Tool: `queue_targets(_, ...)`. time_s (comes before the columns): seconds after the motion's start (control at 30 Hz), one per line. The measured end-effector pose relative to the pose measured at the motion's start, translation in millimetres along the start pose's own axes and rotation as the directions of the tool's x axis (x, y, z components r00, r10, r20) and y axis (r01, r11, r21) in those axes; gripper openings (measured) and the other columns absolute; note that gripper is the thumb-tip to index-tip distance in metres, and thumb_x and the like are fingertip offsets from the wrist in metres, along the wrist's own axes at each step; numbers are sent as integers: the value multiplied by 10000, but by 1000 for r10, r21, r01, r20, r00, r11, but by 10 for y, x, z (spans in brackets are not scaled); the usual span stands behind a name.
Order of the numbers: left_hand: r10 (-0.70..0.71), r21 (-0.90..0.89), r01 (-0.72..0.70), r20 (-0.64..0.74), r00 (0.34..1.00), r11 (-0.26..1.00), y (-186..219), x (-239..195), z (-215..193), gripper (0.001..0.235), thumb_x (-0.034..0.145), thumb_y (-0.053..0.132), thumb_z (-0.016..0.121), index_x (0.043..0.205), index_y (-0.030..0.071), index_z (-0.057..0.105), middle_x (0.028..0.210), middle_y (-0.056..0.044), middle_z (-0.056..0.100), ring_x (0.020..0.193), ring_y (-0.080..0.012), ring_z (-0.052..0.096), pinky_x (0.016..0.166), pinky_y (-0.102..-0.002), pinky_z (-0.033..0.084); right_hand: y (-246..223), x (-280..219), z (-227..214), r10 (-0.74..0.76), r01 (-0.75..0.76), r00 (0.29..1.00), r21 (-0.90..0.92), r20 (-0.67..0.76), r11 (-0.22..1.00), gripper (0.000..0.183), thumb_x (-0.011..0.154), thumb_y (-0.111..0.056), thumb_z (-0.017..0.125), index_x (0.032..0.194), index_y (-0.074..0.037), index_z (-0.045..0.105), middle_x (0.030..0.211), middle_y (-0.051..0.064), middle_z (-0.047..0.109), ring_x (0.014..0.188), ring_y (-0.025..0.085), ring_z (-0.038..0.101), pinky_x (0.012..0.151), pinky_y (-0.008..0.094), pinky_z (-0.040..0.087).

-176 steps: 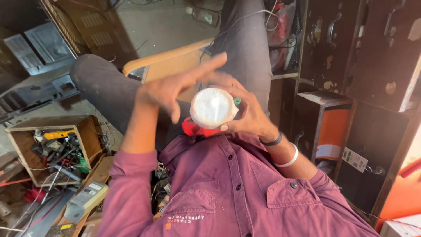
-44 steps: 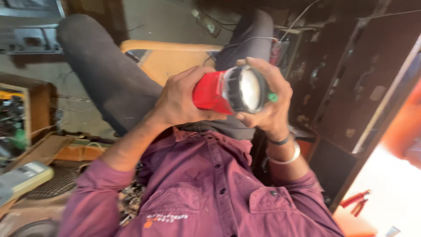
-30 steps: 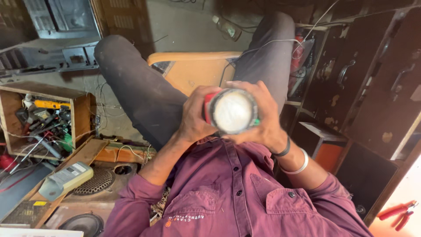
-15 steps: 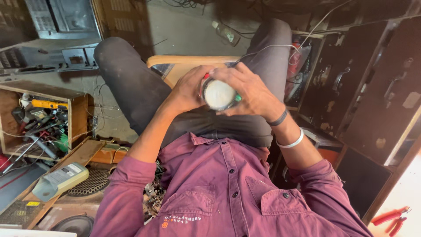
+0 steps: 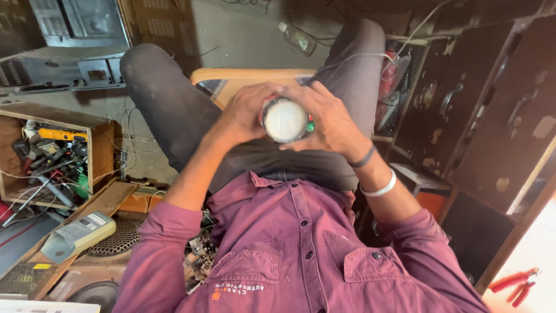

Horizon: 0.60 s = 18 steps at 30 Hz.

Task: The person connects wires to a small battery and a metal reflector, then places the assembly into a red plastic housing. They use a green-handled screwdriver to fasten the housing and finally attach a translucent plastic cover over the reflector.

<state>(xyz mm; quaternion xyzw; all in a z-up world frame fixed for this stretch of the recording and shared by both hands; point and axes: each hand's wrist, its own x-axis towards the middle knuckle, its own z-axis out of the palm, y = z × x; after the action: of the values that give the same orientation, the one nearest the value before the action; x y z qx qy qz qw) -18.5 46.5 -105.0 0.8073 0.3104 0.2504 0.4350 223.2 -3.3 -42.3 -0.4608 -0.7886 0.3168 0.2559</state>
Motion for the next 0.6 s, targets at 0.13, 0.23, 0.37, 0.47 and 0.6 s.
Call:
queue_targets(0.13,-106,49,117,-197,975,992,145,-38,163,592,752,102,848,1290,108,600,1248,-88,696,1185,-332,663,1008,-453,493,-92,-29,257,171,-175,969,-7,-177,985,1005,642,-494,982,1423,-31,551,1309,112,677,947,317,603,875,392,544)
queue_targets(0.23,-242,-37,241,-280,929,970,283,-86,274,597,816,90,851,1351,130,589,1307,-88,688,1254,-331,654,1065,-433,508,-190,-32,397,128,-156,940,-64,-317,986,1018,670,-498,963,1439,-13,504,1402,147,629,1049,330,613,961,409,508)
queue_targets(0.37,-203,-61,195,-192,960,979,315,-95,89,900,747,138,889,1513,53,423,1451,-179,581,1349,-382,565,1119,-442,463,-76,-125,249,80,-93,962,-39,-260,995,1046,668,-519,949,1443,11,486,1391,158,596,1195,380,611,1035,434,439)
queue_targets(0.47,-46,-84,28,-223,974,996,493,-129,-10,1087,697,157,905,1563,3,266,1532,-264,420,1435,-438,436,1191,-459,404,132,-140,123,109,-117,977,-36,-184,992,963,662,-420,918,1426,3,514,1357,172,606,1171,391,589,1039,438,436)
queue_targets(0.6,14,82,17,-364,931,997,800,-131,241,1123,633,299,1018,1500,34,354,1471,-223,478,1391,-403,476,1189,-483,372,309,-179,200,238,-239,971,-23,-23,971,692,726,-162,861,1361,-54,610,1212,112,687,1075,340,635,957,406,507)
